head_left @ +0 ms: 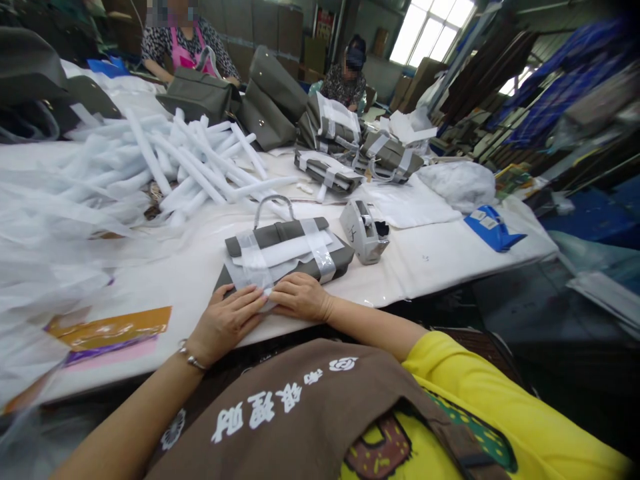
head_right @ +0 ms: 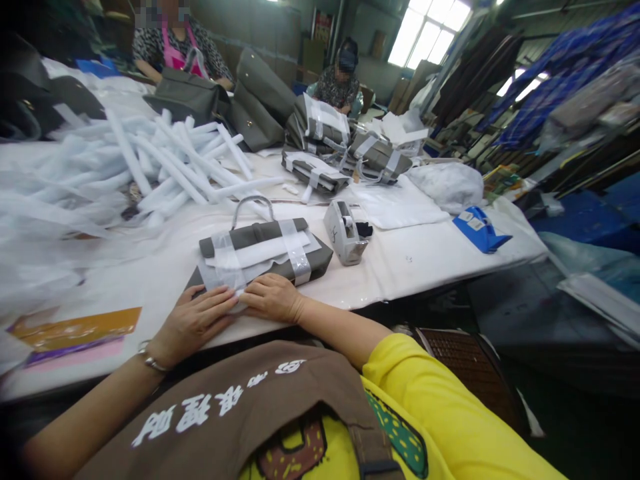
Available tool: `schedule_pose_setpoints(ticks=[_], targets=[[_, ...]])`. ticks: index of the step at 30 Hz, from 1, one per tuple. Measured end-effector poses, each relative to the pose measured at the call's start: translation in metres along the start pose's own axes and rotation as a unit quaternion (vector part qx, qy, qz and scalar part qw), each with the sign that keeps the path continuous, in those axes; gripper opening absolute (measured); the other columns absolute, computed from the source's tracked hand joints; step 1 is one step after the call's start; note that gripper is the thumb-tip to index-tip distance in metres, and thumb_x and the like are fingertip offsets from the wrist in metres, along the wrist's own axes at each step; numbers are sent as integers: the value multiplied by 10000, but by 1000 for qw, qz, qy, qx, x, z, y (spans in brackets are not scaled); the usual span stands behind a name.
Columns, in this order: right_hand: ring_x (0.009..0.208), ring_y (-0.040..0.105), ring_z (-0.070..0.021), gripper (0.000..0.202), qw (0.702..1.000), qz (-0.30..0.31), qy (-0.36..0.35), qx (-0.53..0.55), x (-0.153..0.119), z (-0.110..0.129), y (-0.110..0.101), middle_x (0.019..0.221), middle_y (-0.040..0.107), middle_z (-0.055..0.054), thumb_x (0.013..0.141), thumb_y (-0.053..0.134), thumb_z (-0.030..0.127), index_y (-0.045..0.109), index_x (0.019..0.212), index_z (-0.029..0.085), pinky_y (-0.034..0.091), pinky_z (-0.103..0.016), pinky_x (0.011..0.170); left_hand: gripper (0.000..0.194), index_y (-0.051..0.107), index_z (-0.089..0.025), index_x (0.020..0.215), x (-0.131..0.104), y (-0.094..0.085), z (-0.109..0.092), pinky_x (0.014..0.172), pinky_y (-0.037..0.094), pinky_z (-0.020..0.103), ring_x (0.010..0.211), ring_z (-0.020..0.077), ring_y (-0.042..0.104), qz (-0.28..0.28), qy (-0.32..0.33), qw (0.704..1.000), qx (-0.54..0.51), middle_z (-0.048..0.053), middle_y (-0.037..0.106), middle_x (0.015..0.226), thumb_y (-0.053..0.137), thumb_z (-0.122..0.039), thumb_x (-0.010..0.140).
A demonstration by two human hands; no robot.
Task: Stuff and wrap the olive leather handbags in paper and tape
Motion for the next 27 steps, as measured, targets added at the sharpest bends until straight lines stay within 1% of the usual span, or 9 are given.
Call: schedule_pose_setpoints(ticks=[4,7,10,13,15,19,21,24,27], targets=[[903,510,-183,181,999,19,18,-20,3,3,3,947,633,-29,908,468,312,598,1014,244,358,-326,829,364,565,-265,1208,2,-3,1,986,336,451,1137,240,554,21,4,1000,-5,63,627,1195,518,-244,848],[890,488,-192,178,998,13,62,-28,6,8,3,954,626,-36,904,470,308,603,1000,238,332,-340,800,364,565,-251,1207,4,-6,2,950,359,439,1137,235,552,39,0,999,-1,65,613,1217,493,-229,851],[879,472,-199,184,991,2,132,-33,9,15,3,954,619,-44,896,483,309,602,1013,230,307,-350,777,335,583,-254,1179,5,-4,4,904,391,405,1112,214,569,25,-17,1000,-6,54,627,1196,488,-215,860],[869,469,-198,192,986,-9,164,-37,10,20,6,948,623,-39,910,462,314,606,1009,235,295,-358,768,333,587,-274,1170,4,0,5,892,399,393,1103,203,575,4,-22,1000,-9,41,638,1180,483,-184,867],[870,475,-193,190,988,-11,153,-32,7,18,8,961,628,-35,919,452,298,607,1013,241,295,-359,774,354,577,-276,1184,2,2,5,900,396,400,1108,205,572,-3,-15,1000,-3,39,637,1181,472,-154,868],[924,495,-184,226,997,-5,78,-8,-1,9,9,1034,630,-38,914,469,261,586,1107,256,317,-349,816,403,542,-268,1229,1,1,2,927,389,419,1128,216,560,-5,-1,1000,9,50,631,1191,453,-119,865],[948,502,-183,256,999,-4,53,-2,-5,6,7,1060,630,-37,912,469,253,573,1146,257,333,-348,834,427,523,-266,1252,0,1,0,946,380,429,1138,220,554,-5,5,1000,18,54,627,1196,444,-107,864],[988,507,-187,291,999,-6,52,3,-10,5,3,1094,625,-46,910,460,236,561,1183,245,355,-351,873,445,500,-264,1276,-1,0,-2,971,368,437,1157,220,540,-2,8,1000,28,61,616,1213,429,-99,869],[1050,497,-189,339,998,-5,67,15,-16,3,-3,1137,609,-62,894,473,203,544,1224,240,373,-353,922,447,501,-262,1276,-1,-1,-3,983,365,435,1167,218,531,4,3,1000,27,64,609,1223,416,-95,870]])
Point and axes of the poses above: each hand's wrist, its own x-axis towards the middle knuckle, its own y-axis out of the palm, z = x × y, the point moved 1 cm from there along x, towards the middle knuckle
